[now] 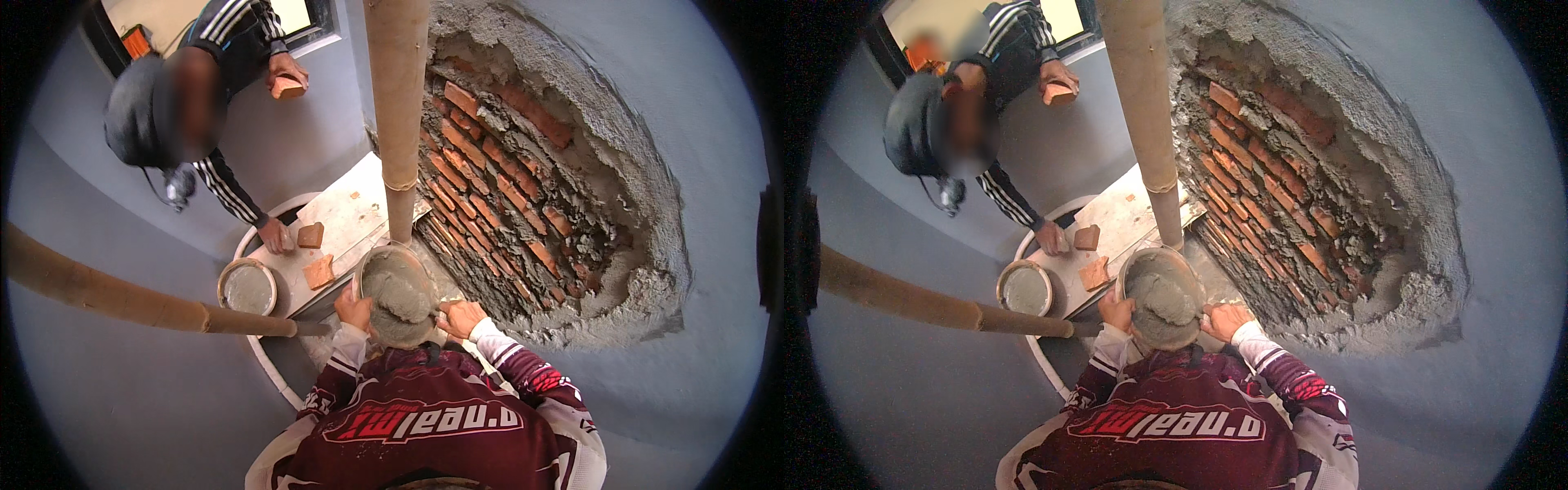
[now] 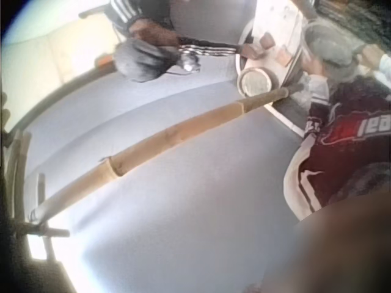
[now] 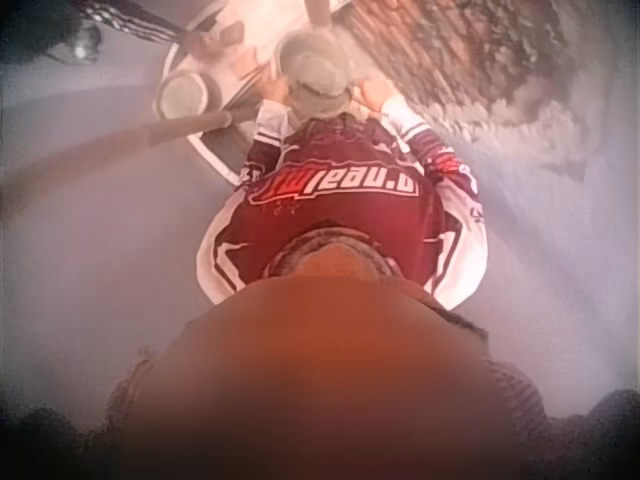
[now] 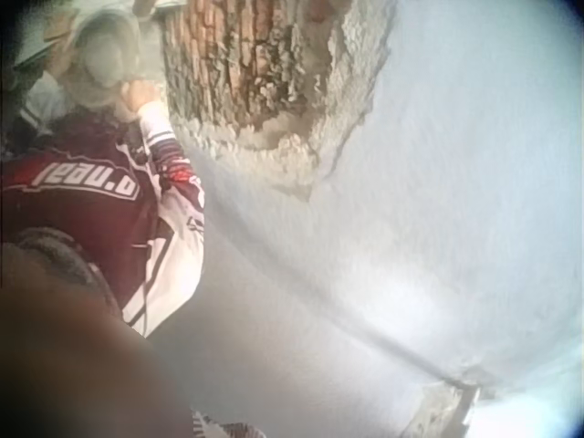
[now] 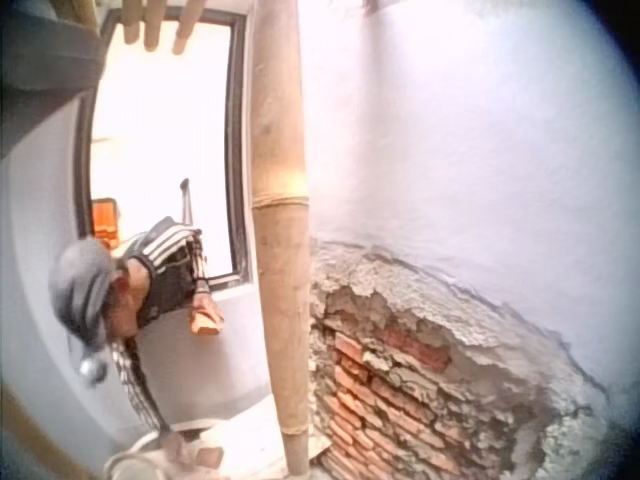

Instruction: The person places red bricks into a wall opening and applies mortar with a trowel to secure them. Another person hands bricks through a window while the recorder continues building the brick section.

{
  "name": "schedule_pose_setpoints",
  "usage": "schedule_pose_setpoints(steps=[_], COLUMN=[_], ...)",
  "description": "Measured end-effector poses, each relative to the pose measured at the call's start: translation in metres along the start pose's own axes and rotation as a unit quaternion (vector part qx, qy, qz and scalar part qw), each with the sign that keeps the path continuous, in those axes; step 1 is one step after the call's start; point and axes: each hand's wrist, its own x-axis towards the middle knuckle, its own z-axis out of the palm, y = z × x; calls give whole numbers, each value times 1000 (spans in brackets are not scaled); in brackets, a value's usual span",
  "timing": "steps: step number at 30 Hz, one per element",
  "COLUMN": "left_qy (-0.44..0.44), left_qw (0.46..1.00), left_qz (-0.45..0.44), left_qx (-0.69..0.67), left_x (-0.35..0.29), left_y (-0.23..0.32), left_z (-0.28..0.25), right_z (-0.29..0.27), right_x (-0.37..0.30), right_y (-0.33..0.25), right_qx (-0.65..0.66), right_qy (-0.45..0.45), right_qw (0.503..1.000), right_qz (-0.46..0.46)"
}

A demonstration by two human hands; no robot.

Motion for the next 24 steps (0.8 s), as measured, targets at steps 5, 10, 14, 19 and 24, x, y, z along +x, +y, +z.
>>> schedule_pose_setpoints(steps=[5, 10, 14, 19, 24], left_qy=[-4, 11, 34, 93, 160], left_qw=[999, 997, 996, 995, 982], left_qz=[-32, -70, -38, -46, -59], left_qx=[-17, -2, -79, -8, -81], left_x=[1, -6, 1, -4, -7], left_y=[-4, 7, -23, -29, -60], left_z=[7, 4, -9, -32, -74], right_z=[-18, -51, -98, -159, -220], right_x=[-6, -14, -10, 29, 109], right_y=[9, 24, 36, 54, 29], right_qx=[11, 41, 14, -24, -18], right_qy=[-19, 20, 91, 216, 283], right_qw=[998, 990, 980, 958, 946], right_qz=[62, 136, 178, 186, 159])
